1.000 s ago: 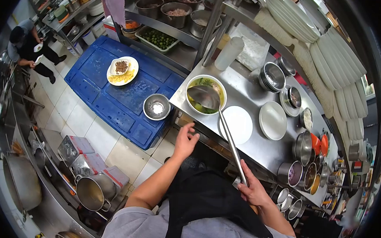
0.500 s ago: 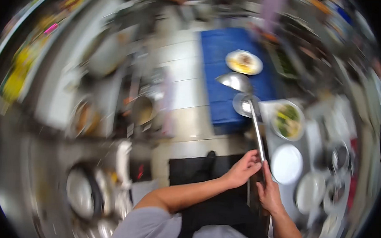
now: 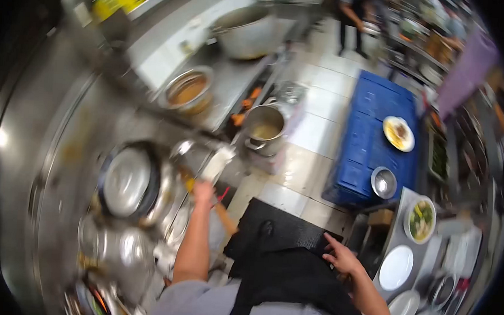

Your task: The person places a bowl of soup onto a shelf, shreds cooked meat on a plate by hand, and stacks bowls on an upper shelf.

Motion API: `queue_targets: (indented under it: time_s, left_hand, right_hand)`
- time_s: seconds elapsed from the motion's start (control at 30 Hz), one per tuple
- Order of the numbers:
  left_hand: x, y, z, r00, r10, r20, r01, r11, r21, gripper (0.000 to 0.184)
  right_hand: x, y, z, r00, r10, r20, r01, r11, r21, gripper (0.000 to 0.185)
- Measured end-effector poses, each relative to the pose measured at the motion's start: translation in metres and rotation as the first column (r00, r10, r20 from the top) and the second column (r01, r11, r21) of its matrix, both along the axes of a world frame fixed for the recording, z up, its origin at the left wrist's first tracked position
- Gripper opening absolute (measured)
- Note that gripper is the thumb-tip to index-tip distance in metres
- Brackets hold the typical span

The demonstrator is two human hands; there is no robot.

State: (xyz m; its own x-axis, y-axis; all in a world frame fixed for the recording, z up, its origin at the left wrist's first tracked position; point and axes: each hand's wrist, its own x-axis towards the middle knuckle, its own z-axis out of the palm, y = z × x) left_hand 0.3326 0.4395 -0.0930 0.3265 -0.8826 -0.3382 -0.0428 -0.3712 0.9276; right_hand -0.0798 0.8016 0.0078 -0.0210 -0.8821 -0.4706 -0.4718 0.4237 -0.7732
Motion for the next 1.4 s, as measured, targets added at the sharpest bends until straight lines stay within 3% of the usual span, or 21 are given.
queue_targets:
  time_s: [0.07,0.1,0.13,0.17,0.2,0.23,0.27,0.37,0.4,0.5,0.57,0.6,0.63,0.67,0.7,0.77,0.8,0.83,1.0,1.13,1.4]
  left_hand:
    - [0.027,-0.040,-0.056,0.922,-0.199,0.332,0.177,0.979,0.096,0.010]
    - [0.036,-0.055,-0.073,0.310,-0.497,0.811,0.400,0.842,0.362,0.013]
    - [0.038,-0.065,-0.085,-0.454,-0.498,0.739,0.333,0.674,0.659,0.017]
    - [0.044,-0.077,-0.099,-0.708,-0.409,0.576,0.244,0.623,0.743,0.021]
    - [0.041,-0.104,-0.122,-0.565,-0.436,0.700,0.239,0.726,0.645,0.022]
    - [0.061,-0.130,-0.149,-0.268,-0.406,0.874,0.354,0.802,0.482,0.028]
    - [0.050,-0.126,-0.136,0.347,-0.292,0.891,0.260,0.943,0.207,0.038]
    - [0.055,-0.161,-0.145,0.102,-0.472,0.875,0.232,0.867,0.441,0.028]
    - [0.048,-0.165,-0.133,0.119,-0.398,0.910,0.222,0.904,0.366,0.028]
    - [-0.032,-0.148,-0.034,0.413,-0.088,0.907,0.428,0.897,-0.108,0.029]
    - [-0.100,-0.137,0.016,0.560,-0.183,0.808,0.627,0.732,-0.268,0.030]
    - [-0.141,-0.131,0.023,0.547,-0.380,0.746,0.750,0.619,-0.235,0.031]
    - [-0.184,-0.148,-0.016,0.379,-0.696,0.610,0.918,0.367,-0.151,0.041]
    - [-0.246,-0.132,-0.041,0.278,-0.834,0.477,0.960,0.221,-0.174,0.046]
    - [-0.325,-0.072,0.011,0.108,-0.973,0.206,0.993,0.095,-0.074,0.049]
    - [-0.445,0.001,0.020,-0.313,-0.889,0.335,0.905,-0.386,-0.178,0.047]
    - [-0.499,0.042,0.050,-0.529,-0.754,0.389,0.758,-0.626,-0.183,0.049]
    - [-0.546,0.078,0.056,-0.644,-0.692,0.325,0.679,-0.713,-0.174,0.054]
    - [-0.712,0.189,0.053,-0.752,-0.488,0.443,0.540,-0.841,-0.009,0.104]
    - [-0.771,0.221,0.041,-0.802,-0.366,0.471,0.394,-0.918,-0.043,0.113]
    - [-0.809,0.210,0.014,-0.841,-0.277,0.465,0.250,-0.961,-0.119,0.117]
  right_hand:
    - [0.002,0.021,-0.045,0.996,0.042,0.079,-0.053,0.987,0.150,0.075]
    - [0.005,0.025,-0.063,0.997,0.082,-0.009,-0.079,0.983,0.167,0.074]
    - [0.005,0.031,-0.082,0.991,0.109,-0.084,-0.089,0.973,0.213,0.074]
    - [0.006,0.042,-0.114,0.984,0.100,-0.145,-0.072,0.979,0.191,0.074]
    - [0.008,0.048,-0.132,0.982,0.042,-0.185,0.005,0.969,0.245,0.073]
    - [0.012,0.047,-0.125,0.985,-0.057,-0.166,0.104,0.951,0.292,0.071]
    - [0.014,0.047,-0.111,0.972,-0.181,-0.148,0.219,0.928,0.300,0.068]
    - [0.027,0.065,-0.098,0.860,-0.492,-0.135,0.507,0.794,0.336,0.065]
    - [0.038,0.087,-0.107,0.821,-0.540,-0.186,0.570,0.793,0.215,0.064]
    - [0.061,0.148,-0.122,0.700,-0.696,-0.159,0.695,0.614,0.373,0.060]
    - [0.079,0.159,-0.075,0.282,-0.959,-0.004,0.879,0.257,0.401,0.053]
    - [0.080,0.164,-0.062,0.157,-0.987,0.039,0.928,0.161,0.337,0.052]
    - [0.076,0.160,-0.049,-0.035,-0.997,0.073,0.954,-0.012,0.301,0.050]
    - [0.065,0.159,-0.045,-0.138,-0.978,0.159,0.969,-0.100,0.227,0.047]
    - [0.045,0.153,-0.032,-0.118,-0.989,0.085,0.987,-0.107,0.122,0.045]
    - [-0.009,0.145,-0.018,-0.140,-0.989,0.044,0.990,-0.140,-0.017,0.047]
    - [-0.040,0.144,-0.016,-0.045,-0.978,-0.205,0.965,0.010,-0.261,0.050]
    - [-0.073,0.136,-0.003,-0.076,-0.964,-0.257,0.966,-0.007,-0.260,0.056]
    - [-0.211,0.150,-0.021,0.033,-0.772,-0.635,0.936,0.246,-0.250,0.093]
    - [-0.258,0.149,-0.019,0.227,-0.813,-0.537,0.964,0.267,0.003,0.100]
    - [-0.265,0.126,-0.035,0.023,-0.908,-0.419,0.987,0.088,-0.136,0.101]
